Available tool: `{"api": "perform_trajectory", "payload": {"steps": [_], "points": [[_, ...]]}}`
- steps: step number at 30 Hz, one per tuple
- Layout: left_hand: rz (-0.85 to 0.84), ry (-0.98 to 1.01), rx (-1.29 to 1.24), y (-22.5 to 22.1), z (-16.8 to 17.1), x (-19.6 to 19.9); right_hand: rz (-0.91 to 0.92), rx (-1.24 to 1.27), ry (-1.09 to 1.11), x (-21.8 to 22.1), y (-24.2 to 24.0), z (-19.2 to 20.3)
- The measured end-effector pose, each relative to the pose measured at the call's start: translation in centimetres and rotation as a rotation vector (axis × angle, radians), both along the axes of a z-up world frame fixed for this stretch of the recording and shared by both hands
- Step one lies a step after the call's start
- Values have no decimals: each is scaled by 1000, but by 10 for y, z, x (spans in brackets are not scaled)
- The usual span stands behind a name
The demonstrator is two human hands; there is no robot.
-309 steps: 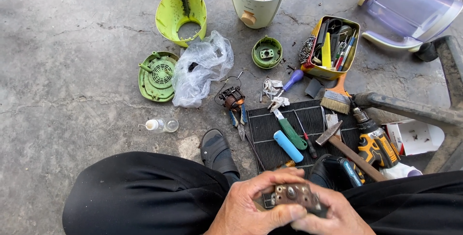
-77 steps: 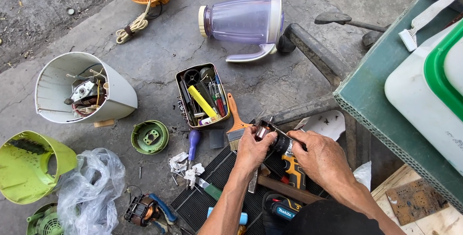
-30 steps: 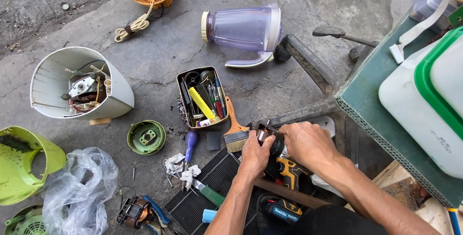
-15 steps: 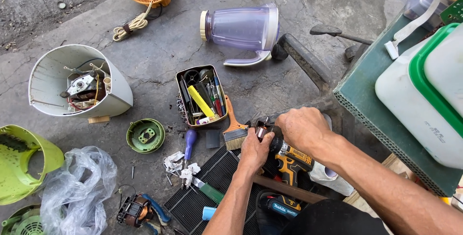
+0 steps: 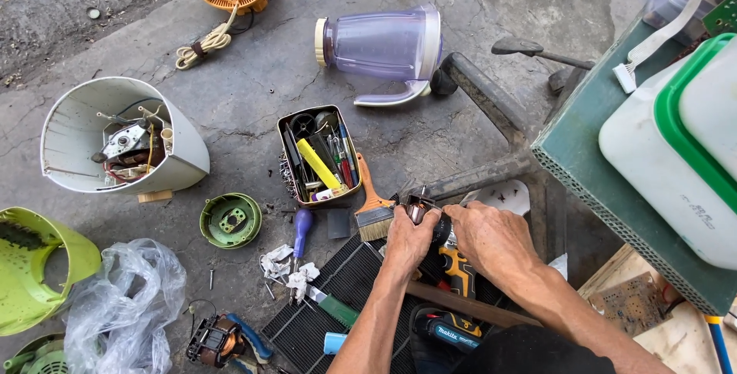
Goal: Maintaining and repairing a small electric motor assembly by inspecting the armature and using tools for adjustments.
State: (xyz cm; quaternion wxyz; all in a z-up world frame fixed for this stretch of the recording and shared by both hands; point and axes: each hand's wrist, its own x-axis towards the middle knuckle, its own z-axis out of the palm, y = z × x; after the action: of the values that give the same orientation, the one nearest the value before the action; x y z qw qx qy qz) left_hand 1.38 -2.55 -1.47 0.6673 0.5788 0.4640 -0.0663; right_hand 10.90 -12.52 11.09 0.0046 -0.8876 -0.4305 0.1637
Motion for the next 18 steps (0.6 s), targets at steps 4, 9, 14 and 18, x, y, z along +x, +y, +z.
{"api": "perform_trajectory", "payload": {"steps": [4, 9, 14, 18], "points": [[-28, 0, -7, 1, -5, -2, -34, -22, 28, 0, -2, -1], [-16, -17, -24, 4, 4, -1, -94, -47, 53, -1, -1, 1], [-17, -37, -43, 5, 3, -1, -129, -46, 94, 3, 2, 0], [-20, -66, -100, 12, -1, -3, -214, -175, 173, 17, 25, 16]]}}
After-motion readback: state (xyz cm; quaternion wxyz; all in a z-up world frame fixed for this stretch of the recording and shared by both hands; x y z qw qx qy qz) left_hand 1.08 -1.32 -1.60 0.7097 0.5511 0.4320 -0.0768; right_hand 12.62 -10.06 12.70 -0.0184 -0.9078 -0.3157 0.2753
